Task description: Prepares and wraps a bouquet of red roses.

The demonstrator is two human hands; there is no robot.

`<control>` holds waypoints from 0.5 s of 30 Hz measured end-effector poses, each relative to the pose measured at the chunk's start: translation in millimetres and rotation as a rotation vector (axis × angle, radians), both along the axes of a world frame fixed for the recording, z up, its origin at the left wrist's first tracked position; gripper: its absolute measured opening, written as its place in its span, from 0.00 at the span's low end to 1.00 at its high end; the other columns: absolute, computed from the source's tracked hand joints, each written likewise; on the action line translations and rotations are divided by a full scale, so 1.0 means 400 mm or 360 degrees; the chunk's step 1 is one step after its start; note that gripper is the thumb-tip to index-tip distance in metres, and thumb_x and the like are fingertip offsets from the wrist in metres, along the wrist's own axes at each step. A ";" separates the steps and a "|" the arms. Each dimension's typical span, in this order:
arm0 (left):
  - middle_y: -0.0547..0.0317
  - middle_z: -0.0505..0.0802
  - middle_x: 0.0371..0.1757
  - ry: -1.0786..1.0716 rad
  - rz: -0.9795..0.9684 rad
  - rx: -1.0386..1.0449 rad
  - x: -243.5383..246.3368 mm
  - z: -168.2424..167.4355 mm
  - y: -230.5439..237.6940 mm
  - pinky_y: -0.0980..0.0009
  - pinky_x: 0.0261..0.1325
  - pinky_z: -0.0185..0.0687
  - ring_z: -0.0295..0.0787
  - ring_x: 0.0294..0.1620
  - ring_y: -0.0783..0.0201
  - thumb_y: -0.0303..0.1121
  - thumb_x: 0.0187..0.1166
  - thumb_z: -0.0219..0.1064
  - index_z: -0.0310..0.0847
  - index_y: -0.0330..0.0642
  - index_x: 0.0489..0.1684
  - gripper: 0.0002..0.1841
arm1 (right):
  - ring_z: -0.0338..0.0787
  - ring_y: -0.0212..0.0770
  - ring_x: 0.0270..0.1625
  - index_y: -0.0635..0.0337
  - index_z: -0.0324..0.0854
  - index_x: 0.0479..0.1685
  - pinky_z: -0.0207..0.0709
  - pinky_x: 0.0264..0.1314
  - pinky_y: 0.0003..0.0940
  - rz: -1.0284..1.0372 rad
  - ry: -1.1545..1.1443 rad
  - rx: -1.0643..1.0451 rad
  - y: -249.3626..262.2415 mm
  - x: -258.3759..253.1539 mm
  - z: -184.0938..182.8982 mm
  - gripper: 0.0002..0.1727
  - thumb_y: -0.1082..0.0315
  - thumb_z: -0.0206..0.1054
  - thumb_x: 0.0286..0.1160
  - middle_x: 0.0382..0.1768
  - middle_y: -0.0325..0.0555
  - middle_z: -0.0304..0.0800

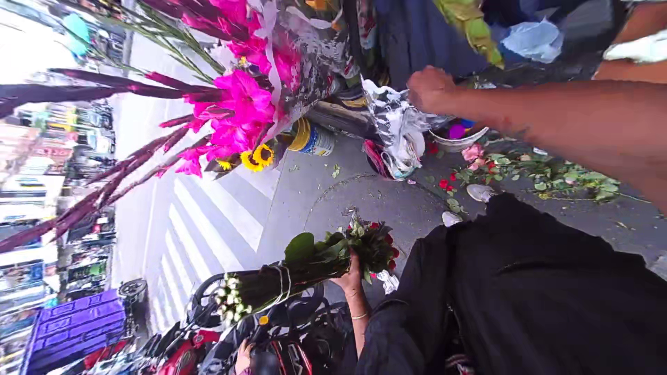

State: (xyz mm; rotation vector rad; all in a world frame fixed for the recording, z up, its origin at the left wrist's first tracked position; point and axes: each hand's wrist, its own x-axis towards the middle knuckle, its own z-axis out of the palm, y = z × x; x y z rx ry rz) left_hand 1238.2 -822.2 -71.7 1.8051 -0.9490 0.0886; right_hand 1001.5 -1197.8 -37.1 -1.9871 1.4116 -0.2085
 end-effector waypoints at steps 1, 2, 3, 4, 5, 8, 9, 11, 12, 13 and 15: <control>0.36 0.86 0.63 0.0000 -0.0088 0.0008 0.004 -0.012 -0.015 0.78 0.71 0.78 0.85 0.64 0.75 0.30 0.51 0.84 0.55 0.09 0.74 0.51 | 0.79 0.79 0.69 0.78 0.81 0.55 0.71 0.64 0.77 -0.0080 -0.0066 0.0064 0.008 -0.029 0.001 0.17 0.68 0.66 0.80 0.62 0.80 0.80; 0.36 0.87 0.62 -0.0003 -0.0194 0.0019 0.011 -0.023 -0.031 0.78 0.70 0.79 0.86 0.63 0.75 0.31 0.50 0.84 0.57 0.08 0.72 0.50 | 0.82 0.78 0.65 0.78 0.84 0.50 0.71 0.62 0.77 -0.0138 -0.0165 0.0064 0.017 -0.057 -0.011 0.17 0.68 0.68 0.78 0.57 0.79 0.83; 0.37 0.89 0.59 -0.0023 -0.0324 0.0035 0.022 -0.033 -0.052 0.78 0.69 0.80 0.87 0.60 0.76 0.33 0.49 0.84 0.61 0.08 0.69 0.49 | 0.85 0.76 0.61 0.77 0.86 0.46 0.72 0.61 0.77 -0.0201 -0.0272 0.0061 0.036 -0.083 -0.025 0.16 0.67 0.72 0.75 0.51 0.77 0.86; 0.38 0.91 0.55 -0.0059 -0.0470 0.0062 0.030 -0.044 -0.080 0.77 0.67 0.82 0.89 0.57 0.76 0.35 0.50 0.83 0.65 0.08 0.65 0.46 | 0.87 0.74 0.57 0.75 0.88 0.44 0.73 0.60 0.76 -0.0268 -0.0382 0.0059 0.064 -0.110 -0.034 0.16 0.66 0.77 0.70 0.47 0.74 0.89; 0.39 0.92 0.52 -0.0093 -0.0611 0.0114 0.032 -0.055 -0.102 0.76 0.64 0.84 0.91 0.54 0.75 0.38 0.50 0.83 0.69 0.09 0.61 0.44 | 0.88 0.71 0.54 0.73 0.89 0.41 0.74 0.59 0.74 -0.0320 -0.0440 0.0062 0.105 -0.128 -0.043 0.18 0.64 0.82 0.63 0.44 0.72 0.90; 0.38 0.94 0.45 -0.0175 -0.1070 0.0359 0.014 -0.065 -0.176 0.69 0.59 0.88 0.93 0.49 0.68 0.45 0.50 0.82 0.76 0.11 0.55 0.42 | 0.89 0.67 0.49 0.71 0.86 0.33 0.76 0.53 0.70 -0.0182 -0.0337 -0.0045 0.242 -0.132 -0.039 0.24 0.55 0.85 0.60 0.38 0.66 0.89; 0.37 0.94 0.44 -0.0202 -0.1235 0.0439 0.002 -0.057 -0.203 0.67 0.58 0.88 0.93 0.48 0.65 0.46 0.49 0.82 0.76 0.12 0.56 0.43 | 0.88 0.68 0.49 0.71 0.86 0.35 0.76 0.51 0.70 -0.0080 -0.0305 -0.0059 0.287 -0.120 -0.027 0.24 0.54 0.83 0.63 0.38 0.66 0.89; 0.33 0.94 0.45 -0.0239 -0.1597 0.0584 -0.040 -0.030 -0.250 0.59 0.58 0.88 0.95 0.47 0.57 0.43 0.48 0.81 0.74 0.12 0.65 0.46 | 0.88 0.70 0.54 0.73 0.86 0.47 0.74 0.54 0.69 0.0164 -0.0223 0.0018 0.379 -0.103 0.028 0.23 0.56 0.76 0.74 0.44 0.69 0.89; 0.32 0.94 0.46 -0.0238 -0.1786 0.0652 -0.068 -0.014 -0.270 0.57 0.58 0.88 0.95 0.48 0.54 0.42 0.47 0.81 0.70 0.13 0.71 0.49 | 0.85 0.73 0.60 0.77 0.84 0.52 0.72 0.59 0.69 0.0255 -0.0167 0.0115 0.429 -0.107 0.076 0.21 0.61 0.71 0.79 0.51 0.73 0.87; 0.33 0.94 0.49 -0.0230 -0.1964 0.0717 -0.095 0.002 -0.288 0.56 0.58 0.88 0.95 0.49 0.53 0.41 0.48 0.81 0.66 0.15 0.76 0.51 | 0.81 0.75 0.67 0.80 0.80 0.60 0.69 0.68 0.69 0.0283 -0.0144 0.0240 0.479 -0.116 0.126 0.20 0.68 0.66 0.83 0.59 0.77 0.84; 0.33 0.93 0.52 -0.0206 -0.2194 0.0812 -0.133 0.027 -0.314 0.55 0.60 0.87 0.95 0.51 0.52 0.38 0.48 0.82 0.62 0.16 0.81 0.54 | 0.74 0.72 0.78 0.80 0.74 0.71 0.62 0.80 0.63 0.0266 -0.0154 0.0354 0.536 -0.134 0.164 0.20 0.76 0.59 0.85 0.71 0.77 0.77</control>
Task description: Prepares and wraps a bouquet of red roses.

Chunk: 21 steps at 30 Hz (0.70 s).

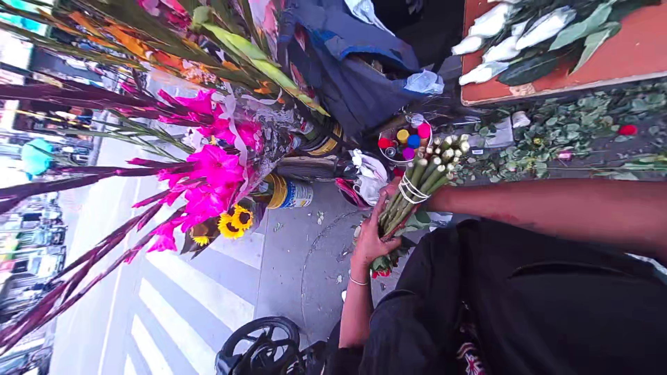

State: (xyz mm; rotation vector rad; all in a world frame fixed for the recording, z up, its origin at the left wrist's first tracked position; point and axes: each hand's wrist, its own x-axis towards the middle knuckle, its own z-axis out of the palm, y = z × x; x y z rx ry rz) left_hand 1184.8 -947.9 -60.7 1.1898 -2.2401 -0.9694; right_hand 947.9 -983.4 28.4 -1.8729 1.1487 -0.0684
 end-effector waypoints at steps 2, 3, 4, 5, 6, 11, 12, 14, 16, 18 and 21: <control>0.33 0.94 0.50 -0.0047 -0.0032 0.0037 -0.024 0.014 -0.008 0.54 0.59 0.87 0.95 0.50 0.51 0.36 0.48 0.82 0.65 0.17 0.78 0.51 | 0.75 0.73 0.76 0.82 0.76 0.68 0.61 0.80 0.63 -0.0082 -0.0249 -0.0085 0.001 -0.038 -0.049 0.21 0.78 0.64 0.79 0.69 0.79 0.79; 0.34 0.94 0.49 -0.0086 -0.0011 0.0059 -0.035 0.017 -0.007 0.53 0.60 0.87 0.95 0.50 0.50 0.35 0.49 0.82 0.66 0.17 0.77 0.50 | 0.81 0.70 0.71 0.81 0.79 0.63 0.66 0.77 0.62 -0.0169 -0.0436 -0.0130 -0.007 -0.062 -0.084 0.20 0.78 0.69 0.74 0.63 0.77 0.83; 0.34 0.94 0.49 -0.0122 0.0021 0.0083 -0.045 0.020 -0.003 0.52 0.60 0.87 0.95 0.50 0.50 0.35 0.50 0.82 0.68 0.18 0.76 0.48 | 0.84 0.60 0.66 0.76 0.81 0.62 0.71 0.72 0.55 -0.0264 -0.0576 -0.0016 -0.011 -0.088 -0.089 0.19 0.79 0.71 0.71 0.59 0.69 0.86; 0.34 0.94 0.48 -0.0151 0.0056 0.0102 -0.054 0.021 0.004 0.51 0.60 0.87 0.95 0.50 0.50 0.35 0.50 0.82 0.70 0.18 0.74 0.46 | 0.86 0.47 0.58 0.71 0.81 0.61 0.75 0.66 0.44 -0.0342 -0.0672 0.0170 -0.011 -0.113 -0.078 0.18 0.80 0.72 0.71 0.54 0.59 0.87; 0.35 0.94 0.48 -0.0183 0.0091 0.0114 -0.064 0.021 0.011 0.51 0.60 0.88 0.95 0.50 0.50 0.35 0.51 0.82 0.72 0.19 0.71 0.44 | 0.86 0.36 0.49 0.65 0.82 0.57 0.79 0.56 0.34 -0.0400 -0.0759 0.0323 -0.014 -0.136 -0.076 0.16 0.80 0.72 0.70 0.47 0.49 0.88; 0.36 0.94 0.46 -0.0281 0.0306 0.0019 -0.122 0.049 0.076 0.51 0.59 0.88 0.95 0.49 0.50 0.36 0.52 0.82 0.71 0.18 0.71 0.43 | 0.85 0.40 0.42 0.67 0.86 0.53 0.77 0.51 0.41 -0.0561 -0.0722 0.0058 -0.065 -0.286 -0.084 0.12 0.68 0.71 0.79 0.42 0.53 0.89; 0.35 0.94 0.48 -0.0300 0.0349 0.0018 -0.133 0.058 0.092 0.51 0.60 0.88 0.95 0.50 0.50 0.37 0.52 0.82 0.68 0.18 0.74 0.46 | 0.88 0.48 0.42 0.67 0.88 0.49 0.79 0.52 0.51 -0.0606 -0.0668 -0.0169 -0.078 -0.320 -0.081 0.12 0.66 0.71 0.79 0.39 0.56 0.91; 0.33 0.92 0.54 -0.0341 0.0400 0.0097 -0.158 0.075 0.122 0.48 0.64 0.86 0.93 0.55 0.47 0.36 0.53 0.82 0.56 0.23 0.85 0.54 | 0.89 0.51 0.41 0.63 0.91 0.46 0.78 0.50 0.55 -0.0641 -0.0612 -0.0451 -0.084 -0.379 -0.023 0.10 0.65 0.71 0.79 0.36 0.55 0.91; 0.34 0.92 0.58 -0.0392 0.0390 0.0197 -0.183 0.081 0.153 0.46 0.64 0.86 0.93 0.57 0.46 0.37 0.55 0.82 0.45 0.31 0.92 0.59 | 0.90 0.51 0.42 0.60 0.91 0.45 0.77 0.50 0.55 -0.0628 -0.0608 -0.0615 -0.068 -0.420 0.051 0.08 0.67 0.71 0.78 0.37 0.54 0.92; 0.33 0.90 0.63 -0.0463 0.0386 0.0297 -0.209 0.087 0.192 0.44 0.67 0.84 0.91 0.61 0.44 0.35 0.56 0.81 0.40 0.35 0.94 0.61 | 0.90 0.52 0.41 0.59 0.91 0.46 0.79 0.47 0.55 -0.0593 -0.0526 -0.0744 -0.057 -0.451 0.108 0.08 0.66 0.69 0.79 0.37 0.53 0.92; 0.33 0.90 0.61 -0.0725 0.0474 0.0414 -0.244 0.091 0.261 0.43 0.70 0.81 0.90 0.62 0.42 0.36 0.60 0.79 0.50 0.32 0.90 0.53 | 0.90 0.59 0.50 0.61 0.89 0.49 0.78 0.54 0.60 -0.0541 -0.0397 -0.0871 -0.037 -0.488 0.160 0.11 0.63 0.66 0.83 0.42 0.57 0.91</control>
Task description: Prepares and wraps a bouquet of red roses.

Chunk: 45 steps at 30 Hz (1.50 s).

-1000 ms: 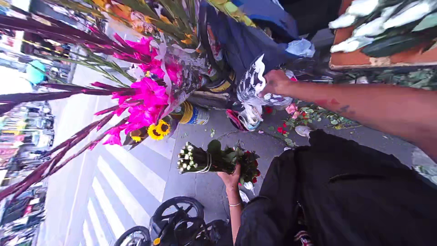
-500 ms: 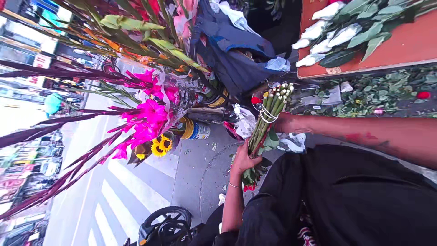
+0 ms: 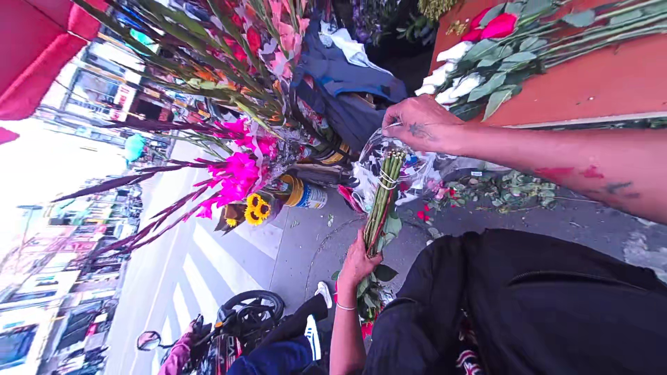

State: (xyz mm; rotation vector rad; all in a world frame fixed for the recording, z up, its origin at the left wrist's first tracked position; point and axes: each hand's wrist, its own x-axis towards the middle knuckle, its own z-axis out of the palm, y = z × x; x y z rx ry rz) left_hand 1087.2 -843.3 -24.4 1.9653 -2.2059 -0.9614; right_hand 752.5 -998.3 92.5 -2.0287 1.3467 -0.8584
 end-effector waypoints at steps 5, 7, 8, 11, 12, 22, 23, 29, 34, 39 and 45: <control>0.36 0.93 0.51 -0.0353 0.0184 0.0213 -0.061 -0.014 0.090 0.38 0.62 0.83 0.92 0.56 0.39 0.42 0.60 0.78 0.58 0.39 0.87 0.49 | 0.91 0.61 0.43 0.59 0.83 0.56 0.79 0.44 0.58 0.0500 0.0196 -0.0175 0.164 0.052 -0.011 0.11 0.65 0.61 0.83 0.35 0.56 0.89; 0.37 0.93 0.51 -0.0439 0.0233 0.0176 -0.095 -0.006 0.109 0.38 0.63 0.83 0.92 0.56 0.40 0.44 0.61 0.77 0.65 0.37 0.82 0.44 | 0.88 0.62 0.37 0.63 0.77 0.62 0.77 0.39 0.58 0.0907 0.0282 -0.0301 0.271 0.104 -0.058 0.13 0.71 0.58 0.84 0.33 0.59 0.85; 0.36 0.93 0.52 -0.0435 0.0269 0.0102 -0.110 -0.002 0.122 0.40 0.66 0.82 0.91 0.59 0.41 0.45 0.62 0.77 0.72 0.33 0.76 0.40 | 0.87 0.60 0.30 0.64 0.77 0.62 0.76 0.33 0.54 0.1037 0.0288 -0.0496 0.320 0.133 -0.090 0.13 0.74 0.59 0.81 0.29 0.57 0.83; 0.32 0.88 0.64 0.0110 0.0667 -0.0192 -0.143 0.042 0.204 0.61 0.78 0.73 0.84 0.69 0.55 0.26 0.79 0.67 0.74 0.18 0.69 0.24 | 0.81 0.47 0.15 0.61 0.87 0.56 0.72 0.15 0.40 0.1085 -0.0156 -0.1341 0.429 0.237 -0.185 0.14 0.75 0.63 0.75 0.23 0.50 0.84; 0.36 0.86 0.64 0.0467 0.0800 -0.0285 -0.156 0.070 0.219 0.74 0.73 0.74 0.83 0.65 0.67 0.23 0.86 0.52 0.67 0.16 0.72 0.20 | 0.81 0.45 0.16 0.59 0.89 0.55 0.71 0.16 0.38 0.1074 -0.0358 -0.1510 0.457 0.265 -0.192 0.14 0.74 0.62 0.75 0.22 0.48 0.85; 0.38 0.91 0.59 0.0444 0.1139 -0.0944 -0.033 0.117 0.178 0.60 0.75 0.76 0.87 0.63 0.57 0.25 0.82 0.65 0.77 0.19 0.66 0.19 | 0.66 0.71 0.85 0.52 0.58 0.92 0.55 0.81 0.74 0.0390 -0.0084 -0.0147 0.344 0.115 -0.358 0.60 0.44 0.86 0.53 0.86 0.67 0.64; 0.49 0.92 0.47 0.0781 0.1037 -0.1106 -0.052 0.126 0.167 0.68 0.64 0.84 0.89 0.52 0.67 0.25 0.82 0.62 0.79 0.22 0.58 0.14 | 0.55 0.71 0.90 0.47 0.56 0.93 0.47 0.84 0.78 0.0503 -0.0066 -0.0065 0.344 0.128 -0.355 0.65 0.42 0.88 0.46 0.90 0.65 0.56; 0.65 0.97 0.39 0.1817 0.0180 -0.1277 -0.161 0.218 0.083 0.71 0.55 0.90 0.94 0.45 0.71 0.34 0.80 0.66 0.89 0.40 0.41 0.08 | 0.55 0.63 0.92 0.47 0.51 0.95 0.46 0.88 0.69 0.0685 -0.0277 -0.0364 0.412 0.209 -0.271 0.71 0.37 0.87 0.41 0.92 0.58 0.54; 0.61 0.96 0.32 0.2103 -0.0087 -0.1241 -0.275 0.277 0.049 0.71 0.46 0.92 0.95 0.36 0.69 0.32 0.76 0.67 0.88 0.41 0.37 0.06 | 0.68 0.68 0.85 0.60 0.66 0.84 0.59 0.83 0.70 -0.0027 -0.0290 -0.0718 0.524 0.216 -0.317 0.59 0.42 0.86 0.45 0.85 0.66 0.67; 0.60 0.96 0.31 0.2144 -0.0159 -0.1021 -0.385 0.300 0.060 0.67 0.47 0.93 0.95 0.35 0.67 0.26 0.76 0.64 0.84 0.38 0.40 0.04 | 0.84 0.66 0.71 0.69 0.70 0.77 0.75 0.73 0.61 -0.0227 -0.0241 -0.0902 0.568 0.115 -0.308 0.50 0.49 0.82 0.50 0.69 0.69 0.82; 0.69 0.97 0.47 0.2558 -0.0389 -0.0498 -0.439 0.348 0.025 0.65 0.59 0.89 0.93 0.53 0.71 0.49 0.65 0.80 0.87 0.53 0.51 0.20 | 0.86 0.72 0.65 0.77 0.69 0.77 0.79 0.61 0.66 -0.0314 -0.0369 -0.0734 0.594 -0.026 -0.268 0.52 0.50 0.80 0.50 0.65 0.75 0.82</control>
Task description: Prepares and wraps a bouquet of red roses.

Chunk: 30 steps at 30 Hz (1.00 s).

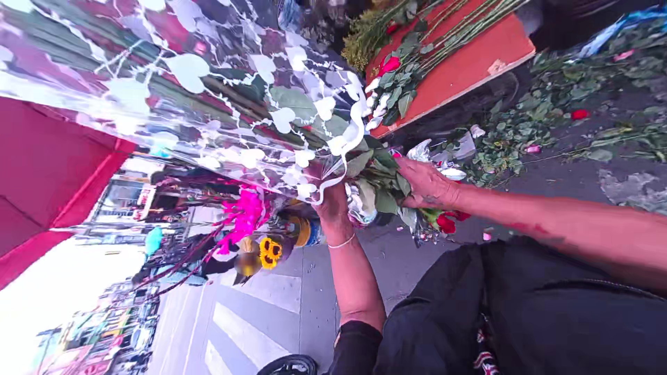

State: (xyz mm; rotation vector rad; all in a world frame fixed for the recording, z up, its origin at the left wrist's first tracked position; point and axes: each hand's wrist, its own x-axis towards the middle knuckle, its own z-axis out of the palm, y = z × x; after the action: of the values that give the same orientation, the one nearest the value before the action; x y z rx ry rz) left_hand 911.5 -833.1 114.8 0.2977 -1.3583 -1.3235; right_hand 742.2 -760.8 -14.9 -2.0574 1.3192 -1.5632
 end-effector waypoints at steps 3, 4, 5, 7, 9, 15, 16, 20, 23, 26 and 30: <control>0.59 0.84 0.60 -0.0429 0.0879 -0.0197 -0.081 0.035 -0.050 0.66 0.61 0.84 0.84 0.59 0.68 0.32 0.90 0.52 0.60 0.40 0.75 0.19 | 0.84 0.71 0.68 0.76 0.68 0.78 0.77 0.66 0.64 0.0127 -0.0107 0.0144 0.022 -0.098 0.038 0.53 0.54 0.84 0.47 0.69 0.76 0.79; 0.49 0.76 0.76 -0.0582 0.1183 -0.0422 -0.111 0.048 -0.067 0.67 0.72 0.79 0.77 0.72 0.65 0.24 0.83 0.59 0.47 0.33 0.88 0.33 | 0.82 0.70 0.70 0.76 0.68 0.79 0.75 0.69 0.63 0.0172 -0.0120 0.0200 0.028 -0.129 0.050 0.53 0.57 0.85 0.47 0.70 0.76 0.78; 0.36 0.65 0.87 -0.0725 0.1432 -0.0754 -0.138 0.070 -0.080 0.67 0.82 0.69 0.67 0.84 0.56 0.25 0.70 0.69 0.34 0.25 0.91 0.50 | 0.81 0.69 0.72 0.74 0.67 0.80 0.74 0.71 0.63 0.0196 -0.0119 0.0245 0.033 -0.157 0.058 0.54 0.58 0.85 0.46 0.72 0.75 0.77; 0.16 0.50 0.88 -0.0815 0.1686 -0.1329 -0.198 0.121 -0.088 0.59 0.90 0.56 0.54 0.91 0.38 0.38 0.58 0.79 0.24 0.14 0.87 0.66 | 0.80 0.69 0.75 0.74 0.66 0.81 0.72 0.74 0.63 0.0229 -0.0124 0.0307 0.048 -0.212 0.064 0.54 0.61 0.86 0.46 0.74 0.74 0.76; 0.20 0.60 0.85 -0.0742 0.1627 -0.1443 -0.245 0.144 -0.084 0.62 0.88 0.59 0.63 0.87 0.47 0.49 0.63 0.79 0.30 0.12 0.85 0.65 | 0.80 0.69 0.74 0.75 0.66 0.80 0.71 0.74 0.64 0.0264 -0.0141 0.0325 0.065 -0.263 0.059 0.54 0.62 0.86 0.45 0.74 0.75 0.76; 0.29 0.92 0.43 -0.1061 0.1873 -0.2243 -0.334 0.187 -0.069 0.57 0.51 0.86 0.94 0.46 0.45 0.36 0.85 0.60 0.84 0.18 0.46 0.21 | 0.82 0.67 0.72 0.75 0.68 0.78 0.72 0.74 0.61 0.0341 -0.0130 0.0195 0.105 -0.416 0.050 0.53 0.62 0.87 0.43 0.70 0.73 0.80; 0.31 0.93 0.41 -0.1106 0.1871 -0.2285 -0.340 0.181 -0.063 0.57 0.48 0.87 0.94 0.44 0.44 0.33 0.85 0.58 0.85 0.20 0.43 0.18 | 0.83 0.66 0.71 0.75 0.69 0.78 0.73 0.73 0.61 0.0346 -0.0141 0.0164 0.111 -0.438 0.049 0.53 0.62 0.86 0.41 0.68 0.72 0.82; 0.34 0.94 0.35 -0.1392 0.1631 -0.2526 -0.354 0.115 -0.039 0.53 0.50 0.88 0.94 0.41 0.41 0.30 0.74 0.66 0.87 0.24 0.35 0.13 | 0.86 0.64 0.67 0.72 0.68 0.80 0.75 0.69 0.61 0.0340 -0.0193 0.0151 0.134 -0.524 0.061 0.54 0.62 0.85 0.41 0.64 0.70 0.85; 0.40 0.94 0.27 -0.1492 0.1212 -0.2697 -0.391 0.032 0.020 0.53 0.51 0.87 0.95 0.34 0.46 0.31 0.69 0.71 0.87 0.27 0.28 0.11 | 0.87 0.61 0.61 0.70 0.74 0.74 0.75 0.64 0.59 0.0331 -0.0335 0.0233 0.165 -0.568 0.090 0.46 0.70 0.83 0.42 0.57 0.67 0.87; 0.45 0.93 0.25 -0.1417 0.0793 -0.2737 -0.461 -0.028 0.124 0.59 0.51 0.89 0.94 0.32 0.52 0.30 0.73 0.70 0.85 0.30 0.28 0.09 | 0.81 0.48 0.73 0.65 0.78 0.74 0.69 0.78 0.43 0.0327 -0.0434 0.0138 0.165 -0.594 0.079 0.40 0.64 0.81 0.52 0.67 0.58 0.85; 0.47 0.91 0.21 -0.1463 0.0794 -0.2633 -0.481 -0.101 0.158 0.60 0.46 0.88 0.91 0.27 0.54 0.29 0.72 0.67 0.84 0.30 0.24 0.10 | 0.82 0.43 0.72 0.64 0.74 0.77 0.70 0.77 0.37 0.0197 -0.0543 0.0110 0.186 -0.626 0.080 0.42 0.59 0.81 0.57 0.68 0.57 0.84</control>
State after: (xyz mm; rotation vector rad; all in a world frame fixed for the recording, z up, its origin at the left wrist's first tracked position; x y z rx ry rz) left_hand 719.2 -770.1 74.4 0.0297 -2.4286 0.6943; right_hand 492.0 -686.2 17.2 -1.7004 1.0840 -1.6932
